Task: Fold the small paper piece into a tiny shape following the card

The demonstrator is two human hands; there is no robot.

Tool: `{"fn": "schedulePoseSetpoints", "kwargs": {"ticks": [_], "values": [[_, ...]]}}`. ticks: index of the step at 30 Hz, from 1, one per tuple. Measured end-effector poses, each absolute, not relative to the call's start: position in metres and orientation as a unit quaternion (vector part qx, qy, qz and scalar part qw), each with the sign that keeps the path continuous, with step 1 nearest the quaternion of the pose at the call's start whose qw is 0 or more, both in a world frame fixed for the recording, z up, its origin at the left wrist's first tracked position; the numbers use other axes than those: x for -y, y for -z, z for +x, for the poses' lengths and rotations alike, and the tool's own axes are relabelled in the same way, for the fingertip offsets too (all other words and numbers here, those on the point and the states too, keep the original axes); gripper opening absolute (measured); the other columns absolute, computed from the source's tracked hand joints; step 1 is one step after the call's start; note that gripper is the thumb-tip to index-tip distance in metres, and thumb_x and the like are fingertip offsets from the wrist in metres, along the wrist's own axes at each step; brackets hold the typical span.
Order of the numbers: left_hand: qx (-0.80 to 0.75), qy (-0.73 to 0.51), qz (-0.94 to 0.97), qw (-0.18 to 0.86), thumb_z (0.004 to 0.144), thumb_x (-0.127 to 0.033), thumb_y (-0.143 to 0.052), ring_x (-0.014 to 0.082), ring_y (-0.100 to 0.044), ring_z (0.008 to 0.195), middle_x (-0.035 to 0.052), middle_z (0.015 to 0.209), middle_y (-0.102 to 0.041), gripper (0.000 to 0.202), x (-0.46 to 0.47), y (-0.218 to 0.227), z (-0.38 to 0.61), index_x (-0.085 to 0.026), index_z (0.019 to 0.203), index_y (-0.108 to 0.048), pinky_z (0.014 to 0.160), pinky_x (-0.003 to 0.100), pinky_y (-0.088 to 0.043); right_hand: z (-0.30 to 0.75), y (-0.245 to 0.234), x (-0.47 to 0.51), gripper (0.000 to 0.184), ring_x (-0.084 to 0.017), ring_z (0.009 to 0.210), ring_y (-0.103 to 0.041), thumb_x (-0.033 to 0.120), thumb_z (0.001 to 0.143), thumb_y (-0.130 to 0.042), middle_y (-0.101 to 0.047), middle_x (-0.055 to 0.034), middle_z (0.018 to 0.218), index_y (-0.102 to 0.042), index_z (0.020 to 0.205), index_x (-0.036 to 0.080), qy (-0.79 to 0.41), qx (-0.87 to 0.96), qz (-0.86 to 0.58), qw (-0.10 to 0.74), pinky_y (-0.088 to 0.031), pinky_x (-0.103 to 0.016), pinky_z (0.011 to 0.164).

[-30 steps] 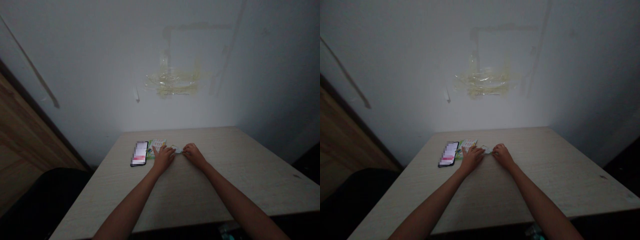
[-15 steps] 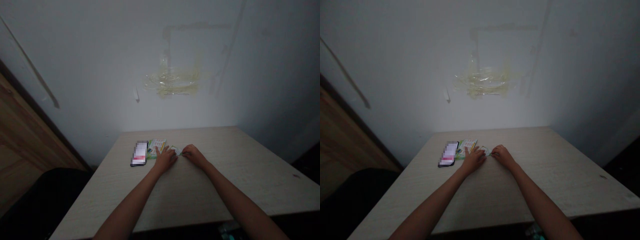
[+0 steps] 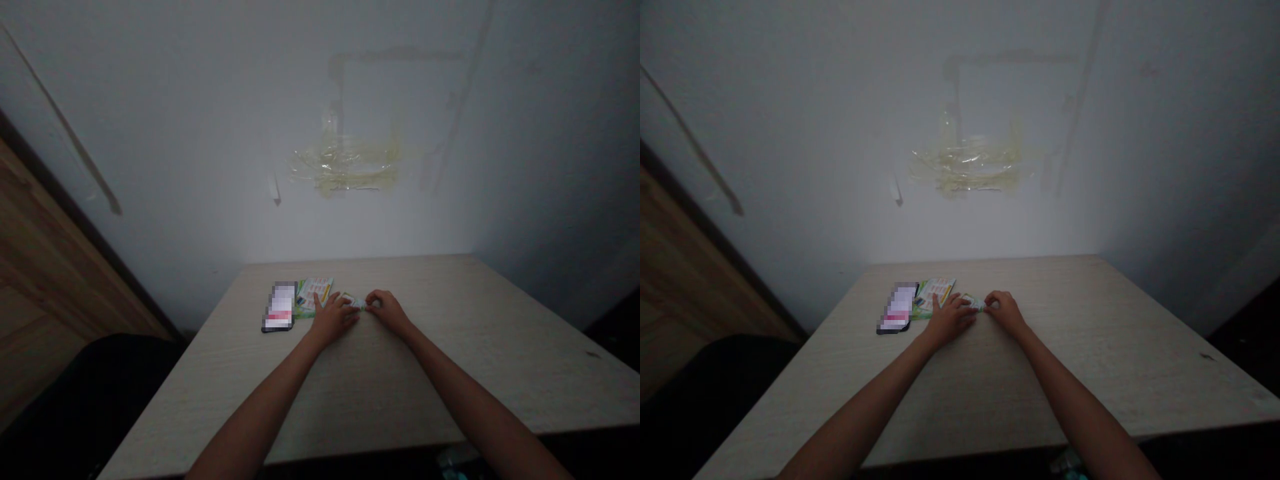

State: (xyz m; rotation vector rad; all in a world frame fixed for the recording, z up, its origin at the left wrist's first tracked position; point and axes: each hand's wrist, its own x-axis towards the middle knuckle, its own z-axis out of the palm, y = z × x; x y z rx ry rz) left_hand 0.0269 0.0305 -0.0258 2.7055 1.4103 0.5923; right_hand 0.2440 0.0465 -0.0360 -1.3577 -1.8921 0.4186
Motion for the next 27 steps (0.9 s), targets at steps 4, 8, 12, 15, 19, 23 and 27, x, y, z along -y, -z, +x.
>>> {"fn": "schedulePoseSetpoints", "kwargs": {"ticks": [4, 8, 12, 15, 19, 23, 27], "values": [[-0.463, -0.18, 0.867, 0.023, 0.091, -0.049, -0.052, 0.0308, -0.034, 0.136, -0.0024, 0.131, -0.057, 0.028, -0.029, 0.024, 0.027, -0.045, 0.117, -0.062, 0.101, 0.079, 0.008, 0.243, 0.037, -0.051, 0.013, -0.021, 0.093, -0.059, 0.018, 0.073, -0.066, -0.07, -0.0047, 0.091, -0.066, 0.086, 0.019, -0.165, 0.731, -0.553, 0.363, -0.043, -0.034, 0.087], [-0.467, -0.176, 0.866, 0.025, 0.091, -0.051, -0.051, 0.0304, -0.033, 0.136, -0.0037, 0.133, -0.056, 0.028, -0.028, 0.023, 0.028, -0.045, 0.117, -0.062, 0.101, 0.079, 0.009, 0.241, 0.037, -0.053, 0.015, -0.021, 0.095, -0.059, 0.019, 0.072, -0.066, -0.07, -0.0043, 0.091, -0.067, 0.087, 0.02, -0.167, 0.729, -0.563, 0.351, -0.043, -0.033, 0.087], [-0.465, -0.179, 0.866, 0.026, 0.091, -0.05, -0.052, 0.0304, -0.032, 0.137, -0.0044, 0.134, -0.056, 0.027, -0.029, 0.024, 0.028, -0.045, 0.116, -0.062, 0.101, 0.079, 0.01, 0.238, 0.036, -0.053, 0.018, -0.022, 0.094, -0.058, 0.018, 0.071, -0.066, -0.07, -0.0042, 0.088, -0.068, 0.088, 0.02, -0.159, 0.716, -0.59, 0.337, -0.042, -0.034, 0.087], [-0.466, -0.18, 0.866, 0.025, 0.09, -0.049, -0.054, 0.031, -0.029, 0.138, -0.0043, 0.135, -0.055, 0.027, -0.029, 0.025, 0.028, -0.046, 0.116, -0.062, 0.101, 0.079, 0.009, 0.235, 0.035, -0.054, 0.018, -0.022, 0.093, -0.058, 0.017, 0.071, -0.065, -0.07, -0.0042, 0.084, -0.069, 0.088, 0.02, -0.159, 0.704, -0.61, 0.327, -0.043, -0.034, 0.086], [-0.457, -0.197, 0.867, -0.001, 0.091, -0.048, -0.052, 0.0296, -0.034, 0.135, -0.0027, 0.125, -0.06, 0.025, -0.027, 0.024, 0.029, -0.044, 0.113, -0.064, 0.102, 0.079, 0.008, 0.235, 0.036, -0.052, 0.017, -0.022, 0.094, -0.058, 0.018, 0.072, -0.063, -0.07, -0.0043, 0.086, -0.069, 0.088, 0.021, -0.166, 0.701, -0.601, 0.346, -0.042, -0.035, 0.088], [-0.457, -0.212, 0.864, -0.018, 0.093, -0.048, -0.05, 0.0287, -0.037, 0.131, -0.0003, 0.118, -0.062, 0.027, -0.024, 0.023, 0.03, -0.041, 0.115, -0.064, 0.103, 0.077, 0.009, 0.241, 0.036, -0.046, 0.019, -0.02, 0.093, -0.06, 0.02, 0.076, -0.06, -0.069, -0.0038, 0.091, -0.065, 0.094, 0.02, -0.188, 0.704, -0.551, 0.407, -0.044, -0.034, 0.087], [-0.466, -0.211, 0.859, -0.012, 0.092, -0.047, -0.051, 0.0283, -0.037, 0.129, 0.0008, 0.119, -0.061, 0.028, -0.023, 0.023, 0.031, -0.041, 0.117, -0.063, 0.104, 0.076, 0.009, 0.249, 0.027, -0.036, 0.016, -0.018, 0.092, -0.06, 0.015, 0.078, -0.055, -0.066, -0.0039, 0.092, -0.062, 0.092, 0.02, -0.141, 0.744, -0.508, 0.41, -0.044, -0.032, 0.087]]}}
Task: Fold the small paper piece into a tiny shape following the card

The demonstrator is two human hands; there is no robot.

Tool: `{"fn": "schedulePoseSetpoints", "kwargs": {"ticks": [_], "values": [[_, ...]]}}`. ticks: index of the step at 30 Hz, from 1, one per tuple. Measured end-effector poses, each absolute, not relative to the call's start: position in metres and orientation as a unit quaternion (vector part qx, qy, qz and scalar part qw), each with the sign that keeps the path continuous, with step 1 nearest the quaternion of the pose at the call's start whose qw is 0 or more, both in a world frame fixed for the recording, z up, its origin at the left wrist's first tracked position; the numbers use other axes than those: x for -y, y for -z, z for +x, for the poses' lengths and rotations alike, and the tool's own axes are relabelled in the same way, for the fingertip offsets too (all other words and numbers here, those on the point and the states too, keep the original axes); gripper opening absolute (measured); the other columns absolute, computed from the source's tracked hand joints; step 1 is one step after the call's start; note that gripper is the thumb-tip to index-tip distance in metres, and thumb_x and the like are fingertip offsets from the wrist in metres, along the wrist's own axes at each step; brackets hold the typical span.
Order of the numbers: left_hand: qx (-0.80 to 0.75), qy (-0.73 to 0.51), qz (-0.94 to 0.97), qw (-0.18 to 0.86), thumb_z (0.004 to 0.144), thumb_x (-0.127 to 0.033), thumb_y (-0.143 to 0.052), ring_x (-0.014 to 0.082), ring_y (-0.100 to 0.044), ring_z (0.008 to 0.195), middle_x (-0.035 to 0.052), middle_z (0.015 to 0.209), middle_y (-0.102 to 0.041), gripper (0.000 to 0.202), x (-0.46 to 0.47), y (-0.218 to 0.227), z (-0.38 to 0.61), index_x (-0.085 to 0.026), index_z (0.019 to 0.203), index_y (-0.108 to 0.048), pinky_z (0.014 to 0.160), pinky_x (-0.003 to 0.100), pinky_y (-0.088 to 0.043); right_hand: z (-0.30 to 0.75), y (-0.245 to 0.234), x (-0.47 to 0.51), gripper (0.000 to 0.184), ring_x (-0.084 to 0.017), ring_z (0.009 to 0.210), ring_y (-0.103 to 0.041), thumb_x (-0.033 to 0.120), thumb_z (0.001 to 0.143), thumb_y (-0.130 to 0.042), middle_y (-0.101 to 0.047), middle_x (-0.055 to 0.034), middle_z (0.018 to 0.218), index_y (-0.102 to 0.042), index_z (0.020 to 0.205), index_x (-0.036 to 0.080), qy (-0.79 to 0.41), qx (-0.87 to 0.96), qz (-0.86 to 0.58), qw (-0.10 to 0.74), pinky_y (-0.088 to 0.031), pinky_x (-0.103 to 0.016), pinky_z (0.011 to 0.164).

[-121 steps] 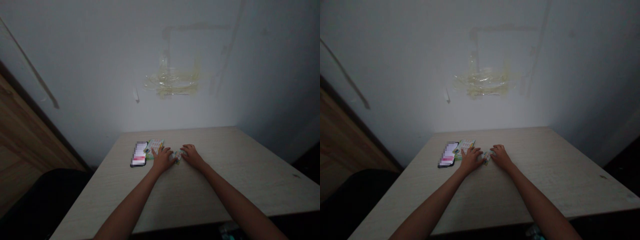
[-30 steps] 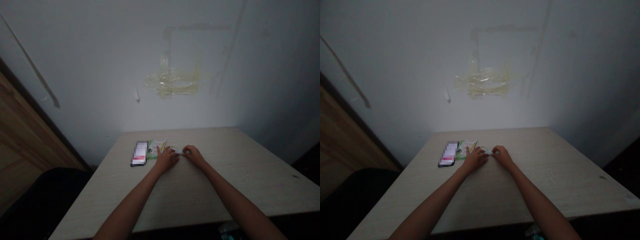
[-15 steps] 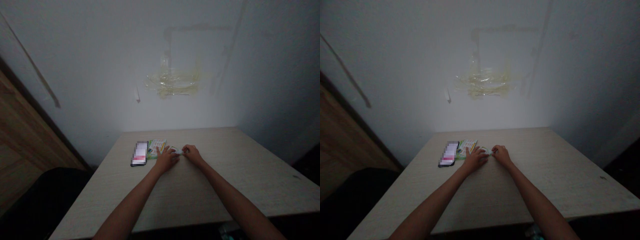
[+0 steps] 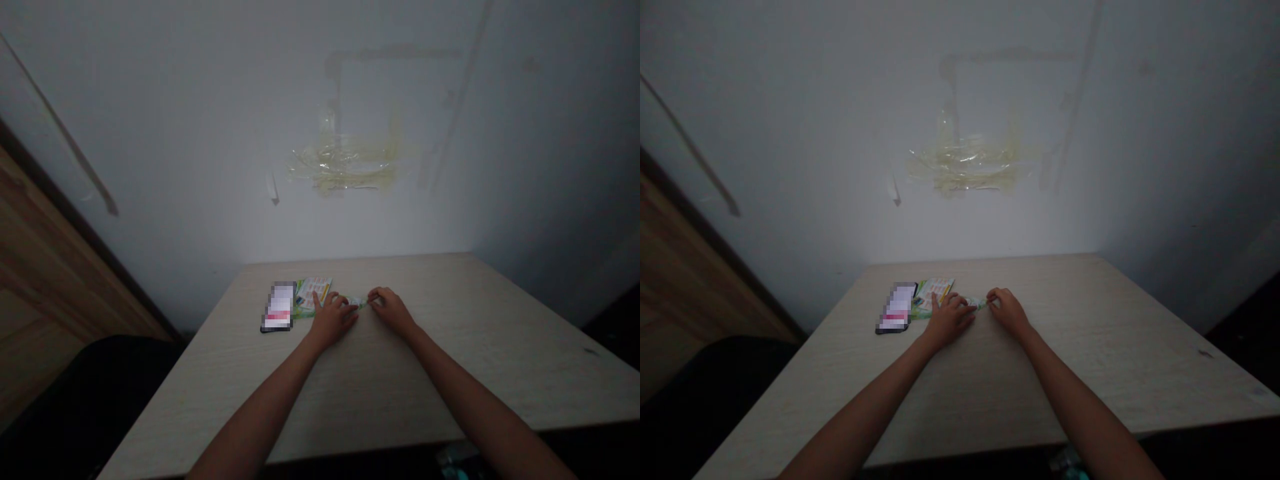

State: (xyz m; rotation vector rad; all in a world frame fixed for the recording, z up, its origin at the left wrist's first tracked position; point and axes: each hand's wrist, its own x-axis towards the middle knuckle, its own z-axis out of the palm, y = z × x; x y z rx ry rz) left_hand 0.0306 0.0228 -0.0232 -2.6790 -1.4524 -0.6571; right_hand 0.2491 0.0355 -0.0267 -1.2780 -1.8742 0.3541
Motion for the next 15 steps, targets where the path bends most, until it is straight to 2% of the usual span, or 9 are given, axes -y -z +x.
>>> {"fn": "schedulePoseSetpoints", "kwargs": {"ticks": [6, 15], "values": [[0.469, 0.2, -0.861, 0.001, 0.093, -0.047, -0.048, 0.0282, -0.036, 0.129, 0.0009, 0.123, -0.058, 0.03, -0.022, 0.022, 0.03, -0.043, 0.12, -0.061, 0.105, 0.076, 0.006, 0.257, 0.015, -0.024, 0.017, -0.016, 0.085, -0.061, 0.01, 0.077, -0.055, -0.065, -0.0024, 0.09, -0.062, 0.087, 0.021, -0.103, 0.793, -0.486, 0.352, -0.045, -0.027, 0.08], [0.475, 0.19, -0.859, 0.007, 0.094, -0.047, -0.047, 0.0318, -0.03, 0.136, -0.0007, 0.131, -0.057, 0.03, -0.022, 0.024, 0.03, -0.044, 0.12, -0.06, 0.103, 0.077, 0.008, 0.255, 0.021, -0.026, 0.018, -0.016, 0.088, -0.061, 0.013, 0.081, -0.055, -0.067, -0.0042, 0.097, -0.064, 0.095, 0.021, -0.073, 0.82, -0.473, 0.313, -0.045, -0.027, 0.081]]}}
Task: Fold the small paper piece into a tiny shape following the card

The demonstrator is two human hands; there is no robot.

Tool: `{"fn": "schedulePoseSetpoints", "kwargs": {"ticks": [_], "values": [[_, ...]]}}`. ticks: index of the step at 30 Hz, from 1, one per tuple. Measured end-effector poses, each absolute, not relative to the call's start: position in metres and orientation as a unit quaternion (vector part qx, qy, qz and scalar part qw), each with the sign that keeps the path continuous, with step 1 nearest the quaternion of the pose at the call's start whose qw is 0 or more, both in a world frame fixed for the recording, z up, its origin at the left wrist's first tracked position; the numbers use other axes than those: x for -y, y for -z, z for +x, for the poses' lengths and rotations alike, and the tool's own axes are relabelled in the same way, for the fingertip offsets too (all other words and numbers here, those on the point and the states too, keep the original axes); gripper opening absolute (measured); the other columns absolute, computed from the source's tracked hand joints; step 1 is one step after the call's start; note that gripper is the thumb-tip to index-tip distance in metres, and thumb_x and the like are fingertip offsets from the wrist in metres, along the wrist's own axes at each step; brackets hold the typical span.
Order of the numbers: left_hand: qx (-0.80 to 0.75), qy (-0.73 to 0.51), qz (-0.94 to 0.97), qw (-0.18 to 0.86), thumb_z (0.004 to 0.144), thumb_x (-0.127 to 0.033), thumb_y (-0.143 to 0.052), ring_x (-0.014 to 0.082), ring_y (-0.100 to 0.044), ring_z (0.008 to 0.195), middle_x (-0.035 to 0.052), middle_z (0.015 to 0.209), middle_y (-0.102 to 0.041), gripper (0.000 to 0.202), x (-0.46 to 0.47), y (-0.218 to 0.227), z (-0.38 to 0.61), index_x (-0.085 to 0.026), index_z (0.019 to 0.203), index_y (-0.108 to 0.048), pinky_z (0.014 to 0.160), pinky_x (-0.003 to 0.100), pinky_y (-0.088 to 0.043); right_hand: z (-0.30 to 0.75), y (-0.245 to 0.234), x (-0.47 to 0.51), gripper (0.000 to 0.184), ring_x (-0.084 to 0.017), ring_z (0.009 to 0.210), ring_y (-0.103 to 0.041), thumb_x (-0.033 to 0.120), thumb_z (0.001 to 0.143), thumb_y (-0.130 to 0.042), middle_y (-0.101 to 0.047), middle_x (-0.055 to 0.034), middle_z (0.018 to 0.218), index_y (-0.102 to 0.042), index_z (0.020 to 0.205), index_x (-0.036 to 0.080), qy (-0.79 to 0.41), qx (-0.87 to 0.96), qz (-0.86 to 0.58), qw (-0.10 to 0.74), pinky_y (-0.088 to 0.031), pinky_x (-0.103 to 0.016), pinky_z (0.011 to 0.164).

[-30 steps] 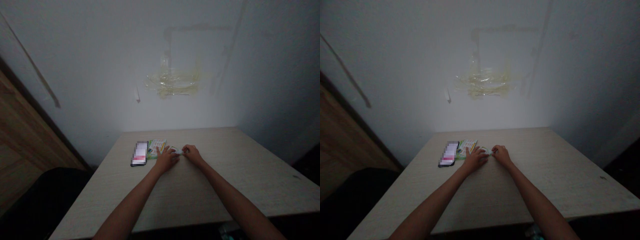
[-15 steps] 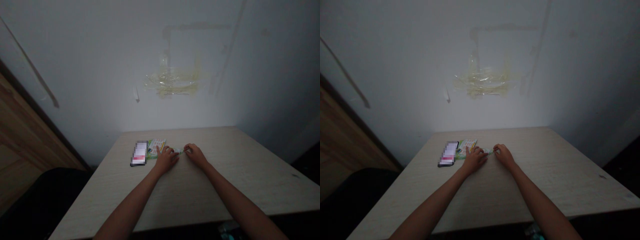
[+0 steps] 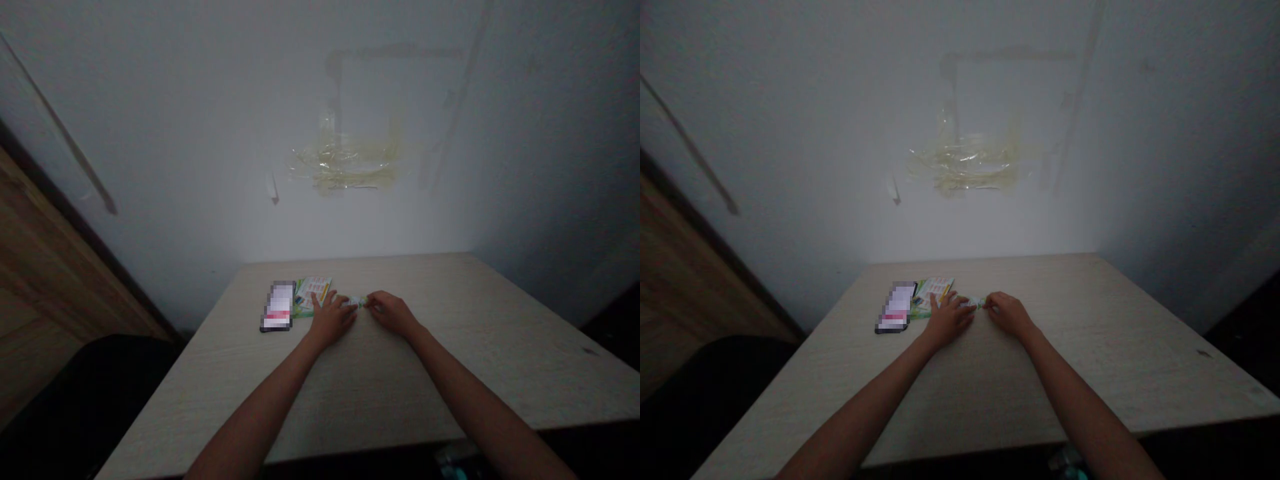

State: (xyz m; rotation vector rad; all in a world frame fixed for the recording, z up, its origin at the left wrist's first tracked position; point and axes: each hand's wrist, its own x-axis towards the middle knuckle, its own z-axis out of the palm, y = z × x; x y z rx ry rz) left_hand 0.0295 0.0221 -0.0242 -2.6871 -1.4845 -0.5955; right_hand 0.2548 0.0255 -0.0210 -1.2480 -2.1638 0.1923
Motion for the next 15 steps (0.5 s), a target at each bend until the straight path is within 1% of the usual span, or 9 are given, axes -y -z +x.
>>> {"fn": "schedulePoseSetpoints", "kwargs": {"ticks": [5, 8, 12, 15], "values": [[0.473, 0.186, -0.861, 0.004, 0.094, -0.048, -0.046, 0.0333, -0.028, 0.138, -0.0033, 0.134, -0.056, 0.03, -0.023, 0.025, 0.028, -0.046, 0.121, -0.059, 0.101, 0.079, 0.01, 0.253, 0.024, -0.027, 0.019, -0.017, 0.09, -0.061, 0.013, 0.084, -0.052, -0.067, -0.0052, 0.098, -0.062, 0.098, 0.02, -0.056, 0.83, -0.467, 0.299, -0.045, -0.027, 0.083], [0.474, 0.185, -0.861, 0.001, 0.094, -0.047, -0.046, 0.0333, -0.028, 0.138, -0.005, 0.135, -0.056, 0.03, -0.023, 0.024, 0.028, -0.048, 0.121, -0.059, 0.1, 0.079, 0.011, 0.249, 0.023, -0.027, 0.017, -0.017, 0.087, -0.061, 0.014, 0.085, -0.05, -0.067, -0.0057, 0.095, -0.062, 0.097, 0.02, -0.044, 0.834, -0.473, 0.281, -0.044, -0.028, 0.081], [0.475, 0.185, -0.861, -0.003, 0.093, -0.047, -0.048, 0.0333, -0.027, 0.138, -0.0047, 0.134, -0.057, 0.03, -0.022, 0.022, 0.029, -0.048, 0.121, -0.059, 0.1, 0.079, 0.011, 0.245, 0.023, -0.027, 0.015, -0.017, 0.083, -0.059, 0.015, 0.087, -0.049, -0.066, -0.0054, 0.089, -0.061, 0.094, 0.02, -0.029, 0.842, -0.471, 0.263, -0.043, -0.028, 0.078], [0.473, 0.181, -0.862, 0.001, 0.094, -0.048, -0.046, 0.0332, -0.028, 0.138, -0.0041, 0.134, -0.057, 0.03, -0.022, 0.022, 0.029, -0.048, 0.122, -0.058, 0.1, 0.08, 0.009, 0.244, 0.022, -0.027, 0.016, -0.017, 0.083, -0.059, 0.016, 0.087, -0.048, -0.065, -0.0053, 0.088, -0.061, 0.094, 0.02, -0.026, 0.848, -0.458, 0.265, -0.043, -0.028, 0.079]]}}
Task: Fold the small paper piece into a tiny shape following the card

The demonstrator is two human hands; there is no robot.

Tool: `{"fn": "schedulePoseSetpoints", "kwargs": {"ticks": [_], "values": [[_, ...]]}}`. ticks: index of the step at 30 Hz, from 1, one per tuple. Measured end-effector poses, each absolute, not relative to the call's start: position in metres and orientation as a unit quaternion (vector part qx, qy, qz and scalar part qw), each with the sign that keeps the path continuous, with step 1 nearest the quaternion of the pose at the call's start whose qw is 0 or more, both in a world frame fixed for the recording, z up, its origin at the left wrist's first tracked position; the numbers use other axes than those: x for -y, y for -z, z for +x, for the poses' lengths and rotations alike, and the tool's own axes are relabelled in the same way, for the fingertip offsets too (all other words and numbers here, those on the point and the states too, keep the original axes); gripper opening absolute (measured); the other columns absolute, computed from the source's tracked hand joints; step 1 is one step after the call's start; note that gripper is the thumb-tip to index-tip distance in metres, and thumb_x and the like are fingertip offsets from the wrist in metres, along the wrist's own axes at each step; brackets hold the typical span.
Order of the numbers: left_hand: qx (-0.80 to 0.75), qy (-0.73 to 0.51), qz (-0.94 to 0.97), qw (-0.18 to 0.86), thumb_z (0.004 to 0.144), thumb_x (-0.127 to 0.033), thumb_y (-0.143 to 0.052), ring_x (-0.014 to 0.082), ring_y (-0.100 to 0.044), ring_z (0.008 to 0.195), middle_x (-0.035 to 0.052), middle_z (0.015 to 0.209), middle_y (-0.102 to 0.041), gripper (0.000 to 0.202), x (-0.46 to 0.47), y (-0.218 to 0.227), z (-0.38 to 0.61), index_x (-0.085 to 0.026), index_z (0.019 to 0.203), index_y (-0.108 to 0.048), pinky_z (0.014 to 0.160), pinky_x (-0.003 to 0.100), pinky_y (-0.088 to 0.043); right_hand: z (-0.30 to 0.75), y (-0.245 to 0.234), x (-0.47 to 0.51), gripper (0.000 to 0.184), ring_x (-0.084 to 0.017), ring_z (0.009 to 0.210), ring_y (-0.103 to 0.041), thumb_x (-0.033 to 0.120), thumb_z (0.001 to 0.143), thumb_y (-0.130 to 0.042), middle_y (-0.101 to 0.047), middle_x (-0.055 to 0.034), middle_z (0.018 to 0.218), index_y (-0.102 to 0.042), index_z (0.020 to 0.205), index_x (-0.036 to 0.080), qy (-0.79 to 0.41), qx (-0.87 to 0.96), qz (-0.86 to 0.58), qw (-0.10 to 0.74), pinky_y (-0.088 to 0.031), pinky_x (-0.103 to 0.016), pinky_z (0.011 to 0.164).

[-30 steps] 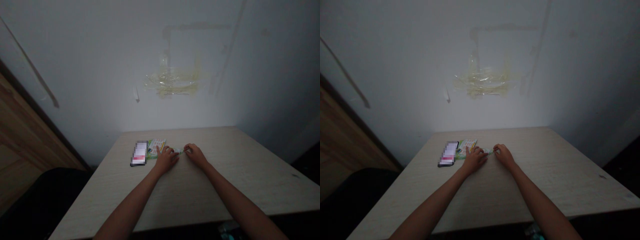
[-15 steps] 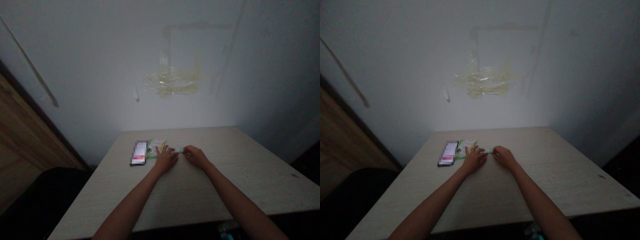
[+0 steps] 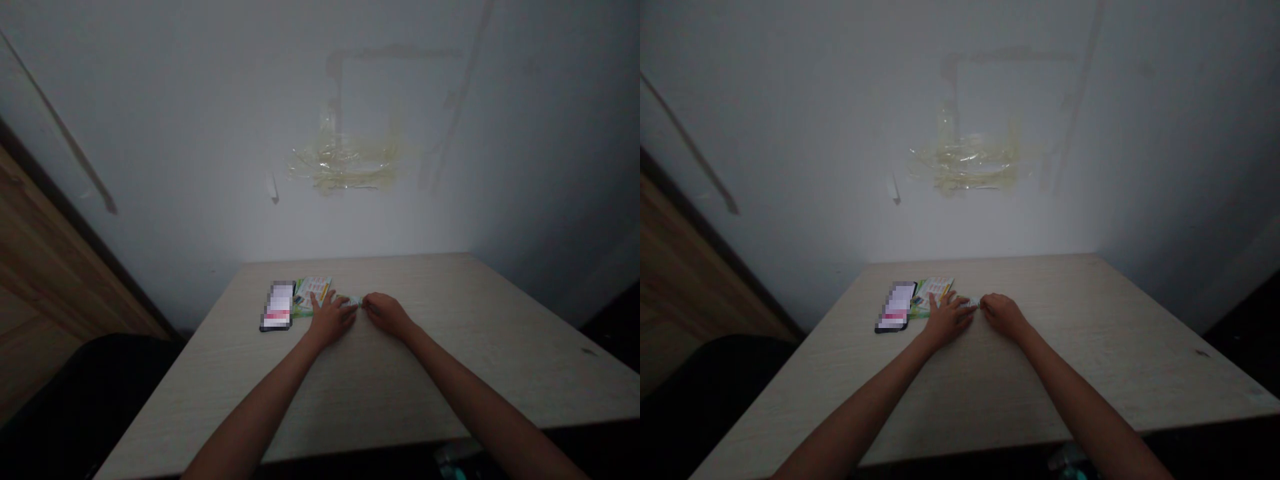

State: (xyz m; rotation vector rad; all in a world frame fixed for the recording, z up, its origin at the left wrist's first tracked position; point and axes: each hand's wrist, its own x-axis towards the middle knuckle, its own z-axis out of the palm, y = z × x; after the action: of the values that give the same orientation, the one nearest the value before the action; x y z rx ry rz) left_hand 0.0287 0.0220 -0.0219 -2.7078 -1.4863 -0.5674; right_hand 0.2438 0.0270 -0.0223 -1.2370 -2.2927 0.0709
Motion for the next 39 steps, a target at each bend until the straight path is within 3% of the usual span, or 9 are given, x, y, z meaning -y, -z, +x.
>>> {"fn": "schedulePoseSetpoints", "kwargs": {"ticks": [21, 39], "values": [[0.485, 0.177, -0.856, -0.021, 0.093, -0.048, -0.047, 0.0337, -0.027, 0.139, -0.0041, 0.135, -0.056, 0.03, -0.0228, 0.0214, 0.0276, -0.049, 0.121, -0.059, 0.101, 0.079, 0.009, 0.246, 0.0189, -0.0299, 0.012, -0.017, 0.087, -0.058, 0.015, 0.08, -0.057, -0.062, -0.0035, 0.09, -0.061, 0.088, 0.021, -0.041, 0.768, -0.554, 0.32, -0.043, -0.026, 0.078], [0.48, 0.179, -0.859, -0.013, 0.094, -0.049, -0.046, 0.033, -0.029, 0.138, -0.0044, 0.135, -0.056, 0.03, -0.0226, 0.0223, 0.0269, -0.049, 0.121, -0.058, 0.1, 0.08, 0.01, 0.2438, 0.0199, -0.0301, 0.019, -0.019, 0.092, -0.056, 0.007, 0.08, -0.053, -0.062, -0.0056, 0.094, -0.061, 0.09, 0.02, -0.051, 0.841, -0.434, 0.32, -0.043, -0.032, 0.087]]}}
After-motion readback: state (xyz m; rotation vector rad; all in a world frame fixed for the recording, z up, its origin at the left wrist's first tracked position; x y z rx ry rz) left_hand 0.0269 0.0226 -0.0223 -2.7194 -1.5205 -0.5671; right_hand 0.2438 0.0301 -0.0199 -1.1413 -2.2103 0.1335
